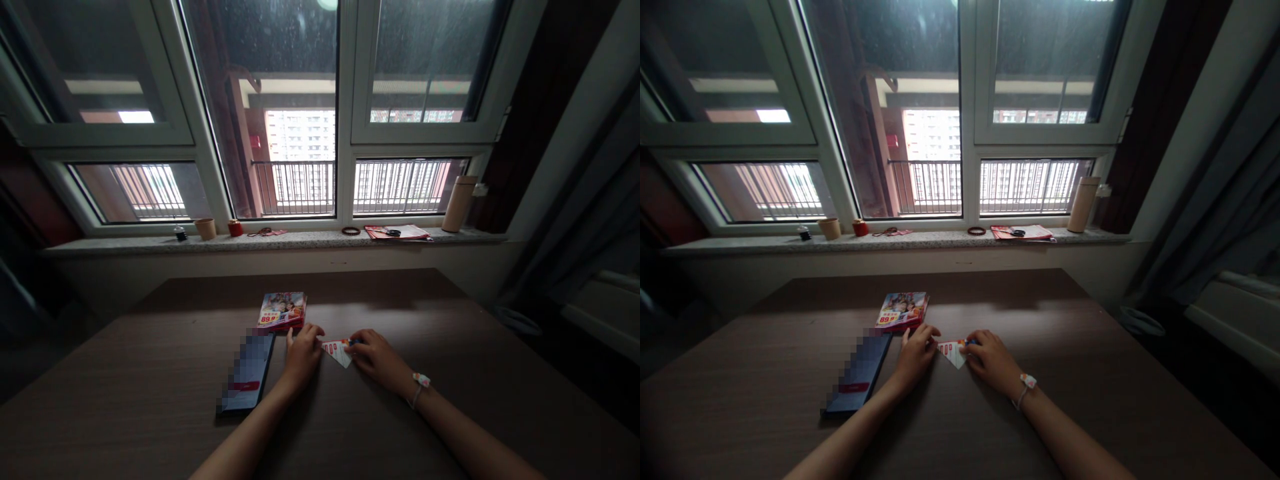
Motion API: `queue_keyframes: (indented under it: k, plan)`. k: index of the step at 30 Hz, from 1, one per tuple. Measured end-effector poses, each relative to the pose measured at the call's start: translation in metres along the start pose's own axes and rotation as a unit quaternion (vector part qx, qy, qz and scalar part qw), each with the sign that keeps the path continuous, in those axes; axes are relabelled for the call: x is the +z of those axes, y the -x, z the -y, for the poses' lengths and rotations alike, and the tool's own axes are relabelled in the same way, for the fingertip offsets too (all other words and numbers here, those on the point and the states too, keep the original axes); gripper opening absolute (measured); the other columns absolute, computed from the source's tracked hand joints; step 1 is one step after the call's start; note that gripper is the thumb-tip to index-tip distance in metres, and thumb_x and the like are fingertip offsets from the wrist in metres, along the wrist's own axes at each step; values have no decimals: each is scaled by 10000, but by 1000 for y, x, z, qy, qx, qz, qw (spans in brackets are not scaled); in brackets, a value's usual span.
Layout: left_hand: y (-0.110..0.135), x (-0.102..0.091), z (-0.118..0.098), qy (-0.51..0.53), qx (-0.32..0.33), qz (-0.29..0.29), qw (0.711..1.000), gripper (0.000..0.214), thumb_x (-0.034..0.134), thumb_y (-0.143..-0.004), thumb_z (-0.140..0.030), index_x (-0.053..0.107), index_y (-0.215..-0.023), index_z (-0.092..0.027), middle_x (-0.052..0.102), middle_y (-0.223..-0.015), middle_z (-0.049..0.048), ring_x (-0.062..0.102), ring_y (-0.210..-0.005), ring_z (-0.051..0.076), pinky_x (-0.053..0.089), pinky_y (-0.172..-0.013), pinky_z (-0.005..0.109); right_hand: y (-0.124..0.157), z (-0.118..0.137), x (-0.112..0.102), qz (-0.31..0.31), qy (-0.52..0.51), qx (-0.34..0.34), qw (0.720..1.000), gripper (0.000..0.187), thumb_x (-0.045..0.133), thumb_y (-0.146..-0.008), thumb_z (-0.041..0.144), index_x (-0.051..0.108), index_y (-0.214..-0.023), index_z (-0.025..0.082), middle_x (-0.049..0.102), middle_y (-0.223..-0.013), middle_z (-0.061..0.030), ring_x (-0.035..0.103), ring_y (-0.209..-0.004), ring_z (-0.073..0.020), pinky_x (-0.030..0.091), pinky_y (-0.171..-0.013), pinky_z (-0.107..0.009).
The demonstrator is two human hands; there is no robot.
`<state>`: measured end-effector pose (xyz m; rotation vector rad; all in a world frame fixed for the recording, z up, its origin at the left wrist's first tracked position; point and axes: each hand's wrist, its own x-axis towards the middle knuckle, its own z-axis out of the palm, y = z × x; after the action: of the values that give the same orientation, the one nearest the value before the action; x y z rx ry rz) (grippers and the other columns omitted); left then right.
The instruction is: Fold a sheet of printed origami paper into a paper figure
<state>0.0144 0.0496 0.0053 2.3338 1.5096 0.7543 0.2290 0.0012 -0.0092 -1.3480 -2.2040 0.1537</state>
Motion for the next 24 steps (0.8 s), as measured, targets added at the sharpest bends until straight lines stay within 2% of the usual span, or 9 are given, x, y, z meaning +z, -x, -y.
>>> queue_keyframes:
  k: [5,8,17,24]
  plan:
    - [1,-2,2,-46,-31,-26,998,104,536,-832,-222,618,-897,-231,634,-1011,18,561,-1057,212,237,-1082,483,0,0,0,0,-5,-2,1000,224,566,-887,222,674,-1072,285,606,-1141,-37,531,-1067,-190,431,-944,-340]
    - [2,-4,1,-74,-45,-23,996,97,562,-835,-290,631,-837,-222,633,-1001,29,553,-1041,222,227,-1074,505,0,1,-1,-1,-5,-3,1000,217,563,-893,233,673,-1074,284,604,-1145,-40,532,-1069,-189,435,-941,-338]
    - [2,-2,4,-61,-42,-29,997,116,531,-854,-262,640,-831,-230,661,-962,18,553,-1024,227,182,-1074,559,-1,-2,1,-4,-9,-13,1000,194,551,-907,255,680,-1050,268,617,-1134,-48,538,-1052,-194,440,-930,-344]
    - [0,-1,9,-56,-67,-38,995,145,511,-860,-235,656,-862,-242,655,-1006,26,544,-1054,232,203,-1060,551,0,-6,4,-3,-15,-23,1000,189,545,-911,274,679,-1043,265,615,-1136,-57,535,-1054,-208,441,-924,-359]
